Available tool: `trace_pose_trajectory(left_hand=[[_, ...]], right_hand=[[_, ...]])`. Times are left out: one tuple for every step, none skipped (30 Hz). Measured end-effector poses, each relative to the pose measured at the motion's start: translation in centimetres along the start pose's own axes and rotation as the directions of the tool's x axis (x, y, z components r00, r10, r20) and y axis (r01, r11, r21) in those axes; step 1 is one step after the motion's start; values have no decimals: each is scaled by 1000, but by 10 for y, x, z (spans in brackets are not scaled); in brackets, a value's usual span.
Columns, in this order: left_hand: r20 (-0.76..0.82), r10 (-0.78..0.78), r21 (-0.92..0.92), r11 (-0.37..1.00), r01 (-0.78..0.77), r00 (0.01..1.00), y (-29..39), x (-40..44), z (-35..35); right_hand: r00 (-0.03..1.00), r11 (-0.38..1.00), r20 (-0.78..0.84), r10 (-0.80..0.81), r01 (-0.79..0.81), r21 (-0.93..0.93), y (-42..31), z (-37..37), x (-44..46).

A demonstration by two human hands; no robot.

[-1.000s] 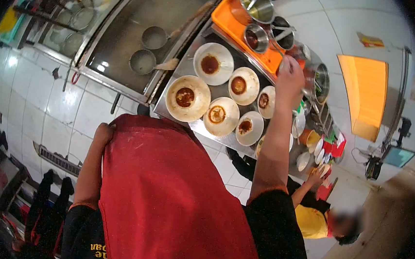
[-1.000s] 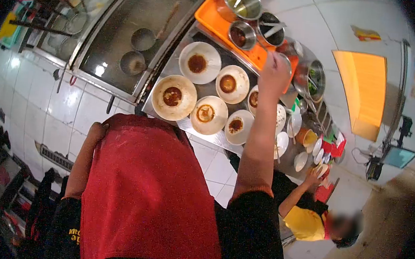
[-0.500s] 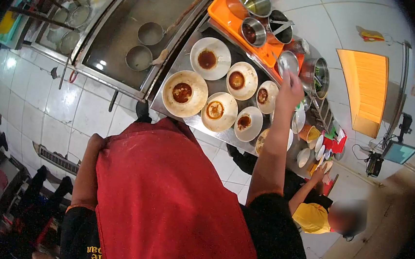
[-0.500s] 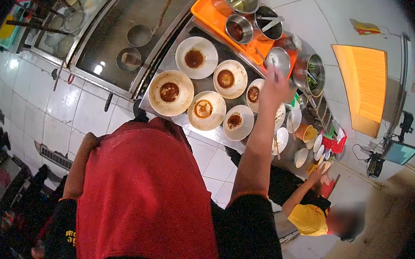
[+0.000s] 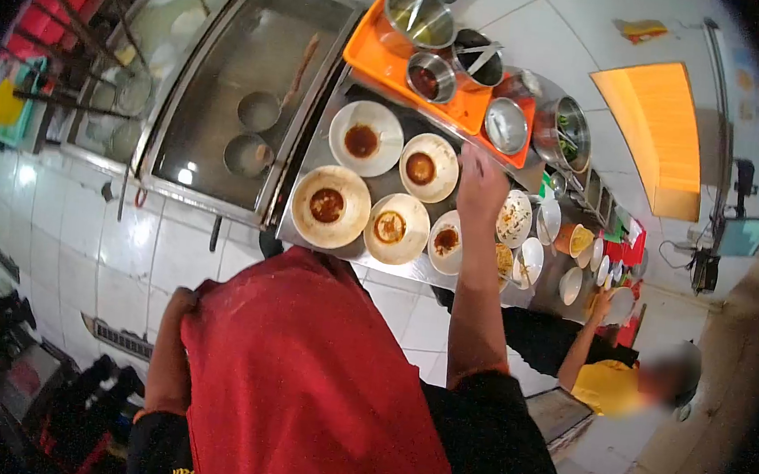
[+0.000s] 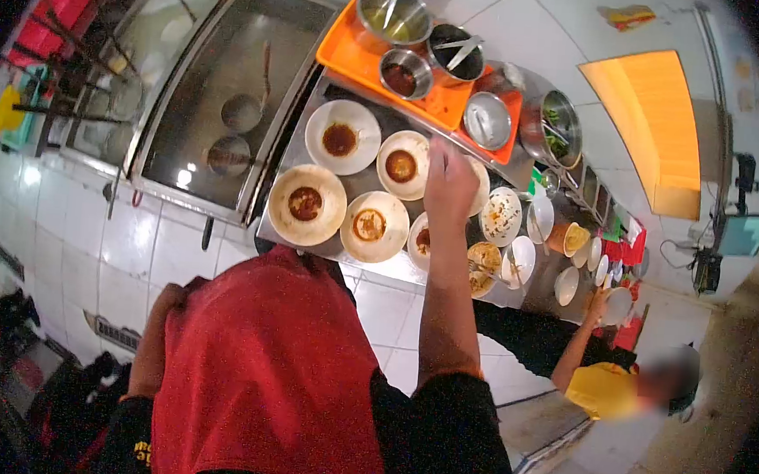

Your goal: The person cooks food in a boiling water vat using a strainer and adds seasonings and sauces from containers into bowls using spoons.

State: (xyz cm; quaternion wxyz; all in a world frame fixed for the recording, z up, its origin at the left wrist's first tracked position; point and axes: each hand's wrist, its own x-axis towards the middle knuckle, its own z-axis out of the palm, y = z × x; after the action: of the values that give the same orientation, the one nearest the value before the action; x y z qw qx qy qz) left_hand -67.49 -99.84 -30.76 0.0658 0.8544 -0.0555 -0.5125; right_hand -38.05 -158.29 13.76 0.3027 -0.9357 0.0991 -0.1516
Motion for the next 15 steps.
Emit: trace_pose_trajectory(left_hand=[[-15,60,84,995,-59,998,-5,8,-1],[23,-184,-203,962,185,983,13,-10,-28],[129,-394,-459,789,408,910,32,-33,-52],[-51,-394,-485,813,322,918,13,-6,-8],[-53,-399,-481,813,327,916,-5,18,11],[-81,-189,-189,967,171,979,-19,32,25],[-32,31,119,993,-27,999,-26,30,35],[-104,-44,-93,995,34,994,-2,-13,3],[-95,-44,-95,995,35,994,14,-37,-21],[-72,-182,-384,913,141,981,30,-55,-42],[-1,-304,-630,740,235,953,37,-64,-47],[13,-298,-628,740,240,954,41,-66,-46],[14,-269,-600,768,223,963,43,-67,-44],[13,-237,-571,795,202,971,45,-66,-43],[20,-229,-569,798,200,973,52,-68,-47]], right_hand=[[994,997,-79,-69,70,15,0,11,24],[960,976,-173,-218,219,-14,6,26,48],[964,972,-134,-229,219,-86,8,39,71],[967,963,-88,-237,222,-156,7,51,89],[968,964,-90,-234,219,-149,5,60,99],[982,953,34,-188,191,-236,4,69,104],[980,930,158,-124,170,-326,5,75,102],[980,931,168,-110,161,-328,11,72,97],[978,966,84,-193,204,-159,18,62,101],[966,966,-13,-259,259,8,24,50,105],[979,979,-66,-191,195,63,22,30,96],[986,984,-117,-118,132,120,20,5,77],[981,988,-152,-124,137,77,26,-16,58],[973,989,-188,-132,141,33,32,-38,37],[962,979,-204,-179,154,-135,43,-57,13]])
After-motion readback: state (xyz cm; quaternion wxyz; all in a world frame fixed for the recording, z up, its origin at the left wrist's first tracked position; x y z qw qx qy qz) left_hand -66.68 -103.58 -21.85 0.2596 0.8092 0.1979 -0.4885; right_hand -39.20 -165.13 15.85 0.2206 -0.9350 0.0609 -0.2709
